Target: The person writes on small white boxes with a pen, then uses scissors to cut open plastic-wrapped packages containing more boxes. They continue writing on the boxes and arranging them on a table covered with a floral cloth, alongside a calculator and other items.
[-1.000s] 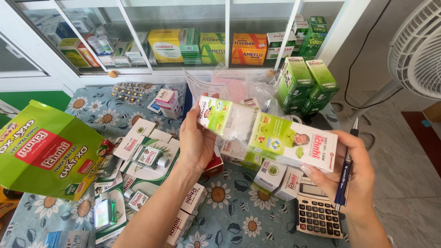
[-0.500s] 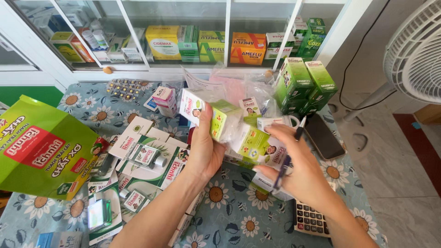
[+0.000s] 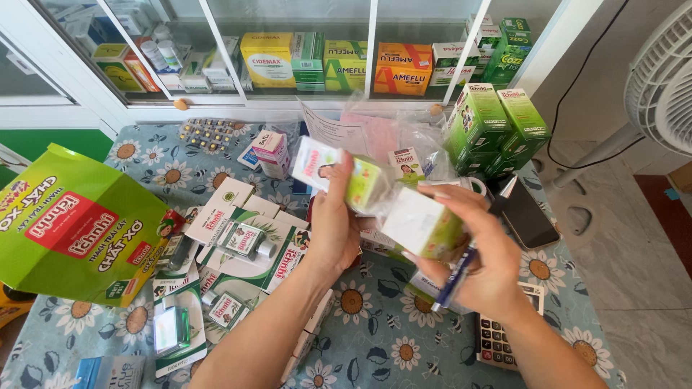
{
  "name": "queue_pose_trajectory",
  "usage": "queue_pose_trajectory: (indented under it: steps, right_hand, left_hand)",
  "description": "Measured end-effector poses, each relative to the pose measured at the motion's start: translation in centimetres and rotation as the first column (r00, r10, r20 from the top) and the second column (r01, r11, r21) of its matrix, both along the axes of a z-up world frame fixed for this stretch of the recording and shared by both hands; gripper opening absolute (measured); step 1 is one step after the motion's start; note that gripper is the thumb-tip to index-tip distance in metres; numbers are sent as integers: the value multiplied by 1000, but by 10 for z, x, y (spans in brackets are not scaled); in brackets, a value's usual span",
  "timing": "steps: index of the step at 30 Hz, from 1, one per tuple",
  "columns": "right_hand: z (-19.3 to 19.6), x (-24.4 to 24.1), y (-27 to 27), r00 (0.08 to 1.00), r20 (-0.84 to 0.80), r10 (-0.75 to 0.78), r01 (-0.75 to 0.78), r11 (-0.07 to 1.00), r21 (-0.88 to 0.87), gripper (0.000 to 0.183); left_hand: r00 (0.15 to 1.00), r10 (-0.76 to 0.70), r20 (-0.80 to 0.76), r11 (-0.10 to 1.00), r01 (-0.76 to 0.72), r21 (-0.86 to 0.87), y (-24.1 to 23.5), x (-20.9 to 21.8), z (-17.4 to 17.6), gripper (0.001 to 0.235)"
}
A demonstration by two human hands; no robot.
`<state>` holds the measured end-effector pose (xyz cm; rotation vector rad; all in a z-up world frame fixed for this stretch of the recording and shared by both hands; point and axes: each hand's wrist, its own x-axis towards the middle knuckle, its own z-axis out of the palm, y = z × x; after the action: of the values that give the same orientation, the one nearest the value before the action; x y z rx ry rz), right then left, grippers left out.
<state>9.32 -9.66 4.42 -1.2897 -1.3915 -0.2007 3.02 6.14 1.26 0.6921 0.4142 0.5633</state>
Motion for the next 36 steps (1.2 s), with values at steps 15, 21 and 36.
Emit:
queue_pose_trajectory:
  steps: [15,21,36]
  right_hand:
    - [18,41,-3,905,207,-371,403,594,-696,60]
    - [15,43,23,945,190,-267,328,786,-524,50]
    - [12,32,34,964,116,-239,247,967,-61,20]
  left_hand:
    - [990,142,16,977,-143,156,15,3,-7,37]
    - [997,55,51,971,-65,230,8,4,-4,35]
    - [976,-71,206,952,5,307,-9,2,-2,47]
